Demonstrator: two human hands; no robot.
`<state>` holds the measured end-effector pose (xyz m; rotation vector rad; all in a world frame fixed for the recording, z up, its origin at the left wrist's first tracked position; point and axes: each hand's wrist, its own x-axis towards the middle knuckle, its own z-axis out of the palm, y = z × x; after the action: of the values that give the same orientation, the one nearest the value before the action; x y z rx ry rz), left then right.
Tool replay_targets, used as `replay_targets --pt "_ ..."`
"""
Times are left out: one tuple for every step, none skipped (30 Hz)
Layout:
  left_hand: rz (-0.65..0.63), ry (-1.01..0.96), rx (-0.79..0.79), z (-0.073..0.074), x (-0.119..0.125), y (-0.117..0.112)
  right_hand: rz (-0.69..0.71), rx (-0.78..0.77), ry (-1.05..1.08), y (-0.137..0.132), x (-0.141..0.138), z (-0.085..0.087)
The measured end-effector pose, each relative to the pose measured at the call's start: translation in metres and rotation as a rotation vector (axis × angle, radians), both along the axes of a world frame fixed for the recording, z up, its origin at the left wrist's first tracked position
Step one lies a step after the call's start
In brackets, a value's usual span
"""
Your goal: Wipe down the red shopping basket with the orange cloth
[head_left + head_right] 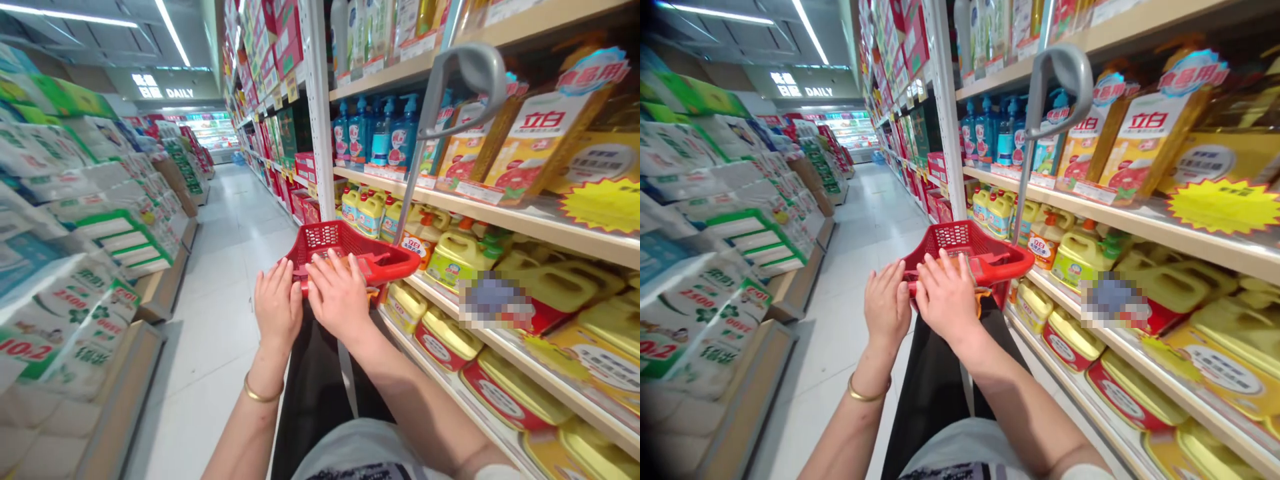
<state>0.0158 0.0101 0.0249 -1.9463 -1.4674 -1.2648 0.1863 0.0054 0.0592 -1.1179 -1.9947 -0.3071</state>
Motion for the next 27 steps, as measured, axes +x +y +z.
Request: replay_targets --pt "-0.002 0.013 -0.016 0.001 -0.001 -0.001 0.028 -0.011 -0.016 0.0 0.001 0.002" --pt "-0.005 0.025 -0.036 0.002 -0.001 -0.003 0.035 -0.031 -0.025 0.001 0.009 0.003" --pt "-0.008 0.033 -0.056 0.003 -0.001 -0.004 0.018 -0.055 -0.023 0.002 0.021 0.004" --pt "-0.012 0.037 -0.075 0.004 0.0 -0.005 -0.021 -0.081 -0.01 0.004 0.038 0.004" --pt "-0.017 0.035 -0.09 0.005 0.001 -0.007 -0.084 -0.107 0.013 0.007 0.057 0.004" --pt "-0.022 0.029 -0.101 0.005 0.002 -0.007 -0.163 -0.126 0.049 0.01 0.075 0.004" --pt "-0.027 0.019 -0.108 0.005 0.002 -0.008 -0.243 -0.138 0.082 0.013 0.091 0.004" --pt "-0.029 0.007 -0.11 0.005 0.003 -0.008 -0.306 -0.143 0.107 0.016 0.102 0.005" --pt "-0.029 -0.005 -0.109 0.005 0.003 -0.007 -0.345 -0.14 0.121 0.017 0.107 0.005" --pt "-0.026 -0.017 -0.106 0.005 0.003 -0.007 -0.357 -0.13 0.125 0.018 0.105 0.005" --pt "-0.023 -0.027 -0.101 0.004 0.002 -0.006 -0.346 -0.116 0.121 0.017 0.097 0.005" --pt "-0.023 -0.031 -0.097 0.003 0.002 -0.006 -0.314 -0.099 0.11 0.015 0.084 0.004" --pt "-0.026 -0.03 -0.095 0.003 0.001 -0.006 -0.271 -0.081 0.093 0.012 0.067 0.003" --pt "-0.033 -0.023 -0.094 0.002 -0.001 -0.006 -0.22 -0.065 0.068 0.009 0.047 0.002" --pt "-0.042 -0.015 -0.09 0.002 -0.002 -0.006 -0.159 -0.051 0.036 0.005 0.027 0.002" --pt "-0.052 -0.008 -0.086 0.002 -0.004 -0.006 -0.096 -0.039 0.003 0.002 0.009 0.001" --pt "-0.061 -0.002 -0.08 0.002 -0.005 -0.006 -0.036 -0.03 -0.026 0.0 -0.006 0.001" --pt "-0.069 0.006 -0.074 0.002 -0.006 -0.006 0.016 -0.028 -0.048 -0.002 -0.017 0.002" --pt "-0.076 0.014 -0.071 0.002 -0.007 -0.006 0.053 -0.033 -0.062 -0.003 -0.021 0.003" --pt "-0.082 0.025 -0.072 0.003 -0.008 -0.006 0.071 -0.042 -0.067 -0.003 -0.021 0.004" --pt "-0.085 0.035 -0.077 0.003 -0.008 -0.006 0.067 -0.055 -0.063 -0.003 -0.014 0.005" --pt "-0.087 0.043 -0.083 0.003 -0.008 -0.007 0.041 -0.068 -0.052 -0.002 -0.003 0.005" --pt "-0.087 0.045 -0.088 0.003 -0.007 -0.007 -0.005 -0.079 -0.033 -0.001 0.012 0.005" --pt "-0.086 0.041 -0.092 0.003 -0.006 -0.007 -0.065 -0.087 -0.003 0.001 0.03 0.004" --pt "-0.083 0.032 -0.093 0.003 -0.005 -0.007 -0.135 -0.096 0.032 0.003 0.048 0.004" --pt "-0.08 0.021 -0.093 0.003 -0.004 -0.008 -0.206 -0.103 0.068 0.006 0.066 0.003" --pt "-0.077 0.01 -0.091 0.002 -0.003 -0.008 -0.269 -0.109 0.098 0.009 0.081 0.003"
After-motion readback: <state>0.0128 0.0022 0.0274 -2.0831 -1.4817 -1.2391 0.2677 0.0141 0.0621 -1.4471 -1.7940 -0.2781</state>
